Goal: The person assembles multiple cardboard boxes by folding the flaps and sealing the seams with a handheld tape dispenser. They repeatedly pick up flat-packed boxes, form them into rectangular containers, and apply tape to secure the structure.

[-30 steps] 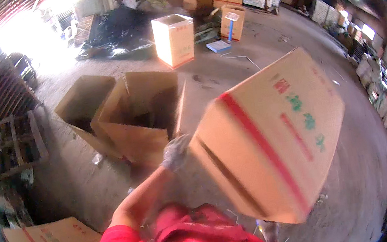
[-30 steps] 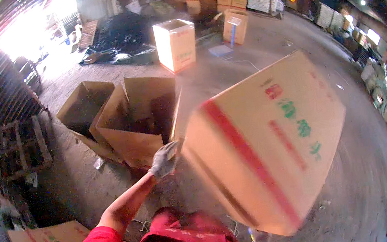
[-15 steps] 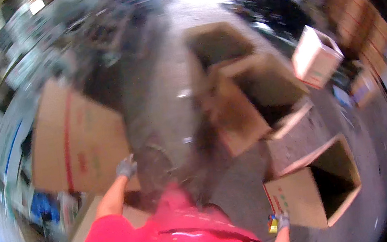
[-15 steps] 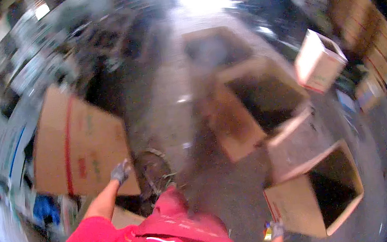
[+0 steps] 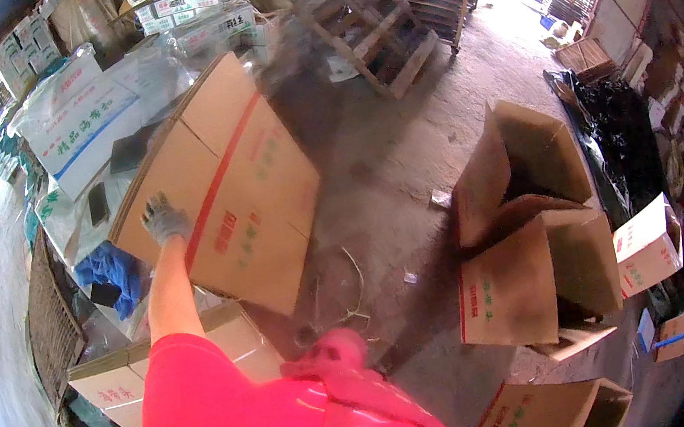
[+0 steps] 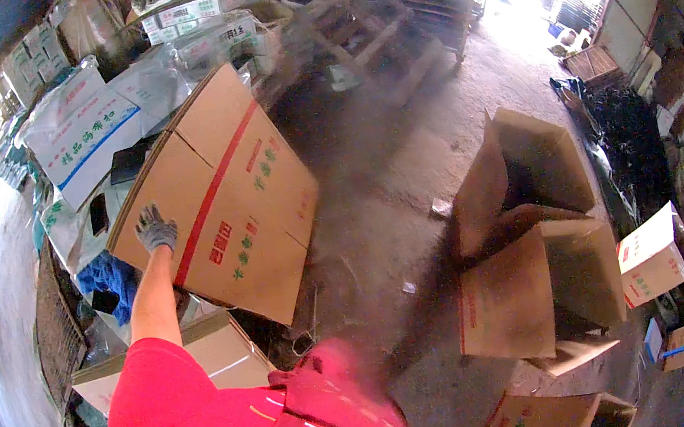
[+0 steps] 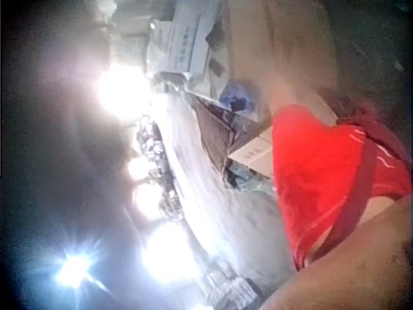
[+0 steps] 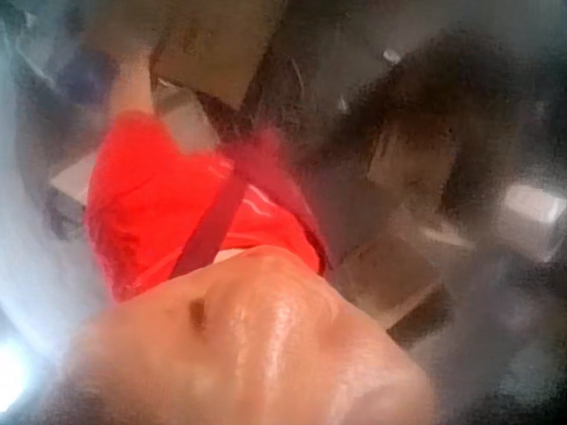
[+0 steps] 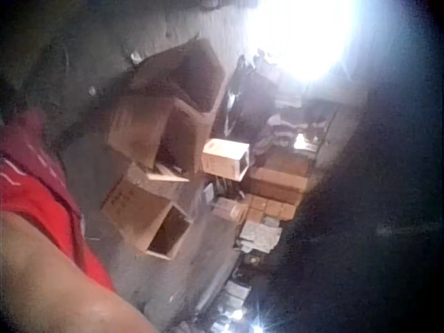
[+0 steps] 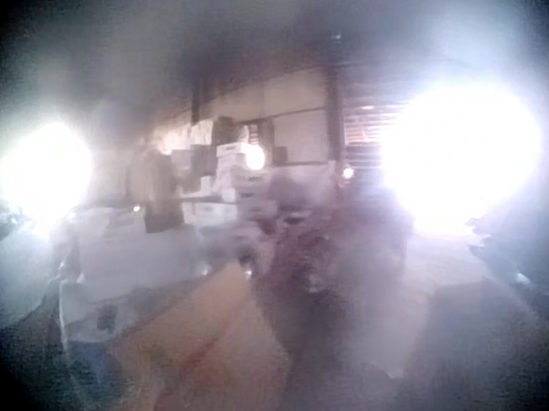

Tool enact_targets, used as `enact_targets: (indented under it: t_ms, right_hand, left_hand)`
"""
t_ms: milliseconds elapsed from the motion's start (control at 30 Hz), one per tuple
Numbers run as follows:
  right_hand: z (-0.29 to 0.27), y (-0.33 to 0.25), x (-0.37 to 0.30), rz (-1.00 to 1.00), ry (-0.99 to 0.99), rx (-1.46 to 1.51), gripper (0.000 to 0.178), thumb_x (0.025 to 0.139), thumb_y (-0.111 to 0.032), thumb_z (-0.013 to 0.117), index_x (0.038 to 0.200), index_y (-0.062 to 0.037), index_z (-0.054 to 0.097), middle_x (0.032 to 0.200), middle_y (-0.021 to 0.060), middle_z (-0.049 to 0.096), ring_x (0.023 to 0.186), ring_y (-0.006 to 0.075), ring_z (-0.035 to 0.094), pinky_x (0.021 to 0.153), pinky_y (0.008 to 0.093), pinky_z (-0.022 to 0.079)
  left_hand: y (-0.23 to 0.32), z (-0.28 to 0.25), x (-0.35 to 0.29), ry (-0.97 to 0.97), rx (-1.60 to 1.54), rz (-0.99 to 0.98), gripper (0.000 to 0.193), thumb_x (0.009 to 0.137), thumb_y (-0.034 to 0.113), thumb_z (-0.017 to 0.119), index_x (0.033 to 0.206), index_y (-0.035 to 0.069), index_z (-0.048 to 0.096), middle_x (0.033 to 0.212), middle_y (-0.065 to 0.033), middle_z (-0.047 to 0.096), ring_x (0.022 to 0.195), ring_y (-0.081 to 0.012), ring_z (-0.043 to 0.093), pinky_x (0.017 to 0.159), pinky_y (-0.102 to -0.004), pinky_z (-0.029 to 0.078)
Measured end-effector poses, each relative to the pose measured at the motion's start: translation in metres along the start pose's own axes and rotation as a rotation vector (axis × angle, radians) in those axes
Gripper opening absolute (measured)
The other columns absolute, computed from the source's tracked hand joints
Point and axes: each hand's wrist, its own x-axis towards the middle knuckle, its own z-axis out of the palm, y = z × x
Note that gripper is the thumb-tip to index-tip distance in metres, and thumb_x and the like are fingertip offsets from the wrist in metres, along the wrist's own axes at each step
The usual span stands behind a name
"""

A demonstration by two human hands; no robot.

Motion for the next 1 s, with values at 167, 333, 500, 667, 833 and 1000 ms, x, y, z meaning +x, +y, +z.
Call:
enact_targets:
  t_ms: [167,333,500,667,833,1000]
  right_hand:
    - [0.027,-0.025,0.002,0.046,0.019,-0.072,0.034,0.079,-0.013,0.060,0.113,-0.0069,0.054,0.086,0.0128,0.062,0.075,0.0259,0.061,0.063,0.0402,0.050]
    - [0.045,-0.033,-0.003,0.095,0.034,-0.115,0.036,0.079,-0.013,0.061,0.113,-0.0067,0.054,0.088,0.0122,0.062,0.078,0.0254,0.061,0.066,0.0392,0.051]
    - [0.055,-0.026,-0.012,0.126,0.072,-0.101,0.037,0.078,-0.012,0.063,0.114,-0.0065,0.055,0.090,0.0117,0.063,0.081,0.0249,0.061,0.069,0.0382,0.051]
    - [0.062,-0.012,-0.022,0.148,0.103,-0.100,0.039,0.078,-0.011,0.065,0.115,-0.0063,0.055,0.092,0.0112,0.063,0.084,0.0244,0.061,0.072,0.0372,0.051]
    - [0.073,0.025,-0.066,0.132,0.208,-0.074,0.040,0.077,-0.010,0.066,0.116,-0.0061,0.055,0.094,0.0107,0.063,0.087,0.0239,0.061,0.075,0.0362,0.051]
    - [0.067,0.070,-0.104,0.077,0.269,-0.039,0.039,0.074,-0.009,0.070,0.111,-0.0038,0.058,0.098,0.0109,0.063,0.091,0.0243,0.061,0.082,0.0354,0.050]
  left_hand:
    - [-0.023,0.010,0.076,-0.001,-0.026,-0.150,0.073,0.084,0.046,0.050,0.147,0.021,0.022,0.153,-0.0054,0.021,0.140,-0.0233,0.020,0.113,-0.0457,0.012]
    - [-0.023,0.026,0.097,-0.036,-0.065,-0.312,0.064,0.084,0.044,0.053,0.141,0.019,0.036,0.147,-0.0092,0.032,0.136,-0.0268,0.028,0.111,-0.0459,0.017]
    - [-0.007,0.047,0.110,0.153,-0.019,-0.180,0.059,0.084,0.044,0.053,0.135,0.016,0.044,0.140,-0.0130,0.041,0.128,-0.0293,0.040,0.102,-0.0444,0.034]
    - [0.007,-0.002,0.126,-0.049,0.047,0.397,0.043,0.086,0.041,0.053,0.110,0.006,0.061,0.110,-0.0181,0.063,0.099,-0.0259,0.062,0.083,-0.0389,0.050]
    - [0.100,-0.082,0.132,-0.582,-0.028,0.500,0.047,0.084,0.044,0.056,0.084,-0.001,0.067,0.097,-0.0191,0.066,0.090,-0.0233,0.066,0.077,-0.0397,0.051]
    - [0.174,0.006,0.200,-0.326,-0.374,0.656,0.044,0.091,0.042,0.049,0.090,0.001,0.065,0.084,-0.0130,0.066,0.074,-0.0239,0.063,0.058,-0.0392,0.048]
